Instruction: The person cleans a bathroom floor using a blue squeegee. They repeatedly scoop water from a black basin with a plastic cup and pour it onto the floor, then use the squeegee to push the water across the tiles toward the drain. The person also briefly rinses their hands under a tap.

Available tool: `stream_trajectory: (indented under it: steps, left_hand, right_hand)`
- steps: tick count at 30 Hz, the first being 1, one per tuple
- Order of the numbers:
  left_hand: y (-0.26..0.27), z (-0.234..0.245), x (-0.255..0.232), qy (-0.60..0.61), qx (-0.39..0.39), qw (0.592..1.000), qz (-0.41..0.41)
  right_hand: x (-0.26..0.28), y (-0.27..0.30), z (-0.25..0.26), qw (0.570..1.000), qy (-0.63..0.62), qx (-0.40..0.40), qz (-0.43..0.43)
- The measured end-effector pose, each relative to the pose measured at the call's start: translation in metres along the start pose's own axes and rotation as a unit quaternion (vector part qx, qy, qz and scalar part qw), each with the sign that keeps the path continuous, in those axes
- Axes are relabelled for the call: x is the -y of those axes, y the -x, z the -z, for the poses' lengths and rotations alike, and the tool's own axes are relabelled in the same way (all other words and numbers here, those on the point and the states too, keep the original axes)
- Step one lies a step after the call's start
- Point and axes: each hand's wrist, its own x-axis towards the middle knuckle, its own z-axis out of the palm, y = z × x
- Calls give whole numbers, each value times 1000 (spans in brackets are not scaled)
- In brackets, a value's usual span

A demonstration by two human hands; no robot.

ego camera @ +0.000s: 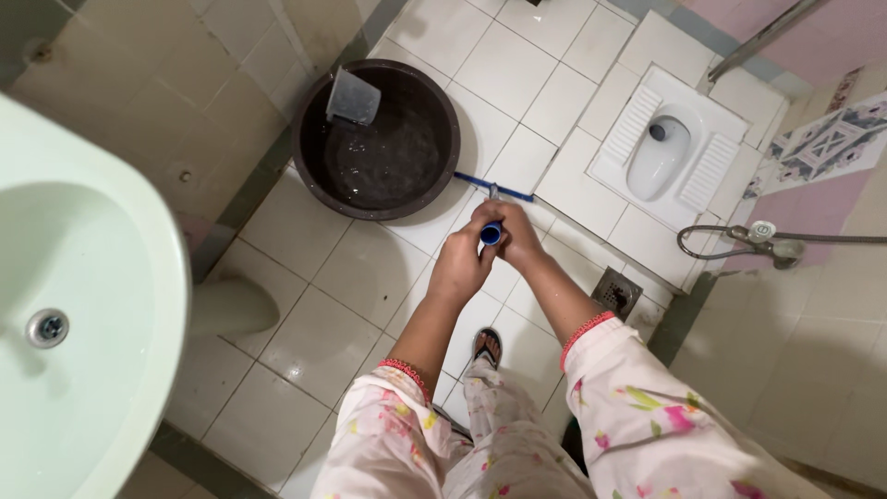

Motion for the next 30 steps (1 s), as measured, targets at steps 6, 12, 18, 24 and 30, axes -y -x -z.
stream_trajectory:
  steps: [6,12,18,24,30]
  left_hand:
    - [-39,-7,-25,-28,-1,999,-32]
    - [-80,-8,-57,1,-52,991,-125]
    - [-125,-28,-62,-4,-94,979,-183]
    - [-177,-89,8,135,-24,988,-68]
    - [-201,-123,43,53,37,989,130]
  right_hand:
    - [60,-20,23,991,118,-30,49]
    - [115,-42,52,997,-23,-21,-64]
    - [104,-81,94,994,102,-27,11]
    - [-7,-137,127,993,91,-69,36]
    - [-93,-154,149,865,-427,-167,-204]
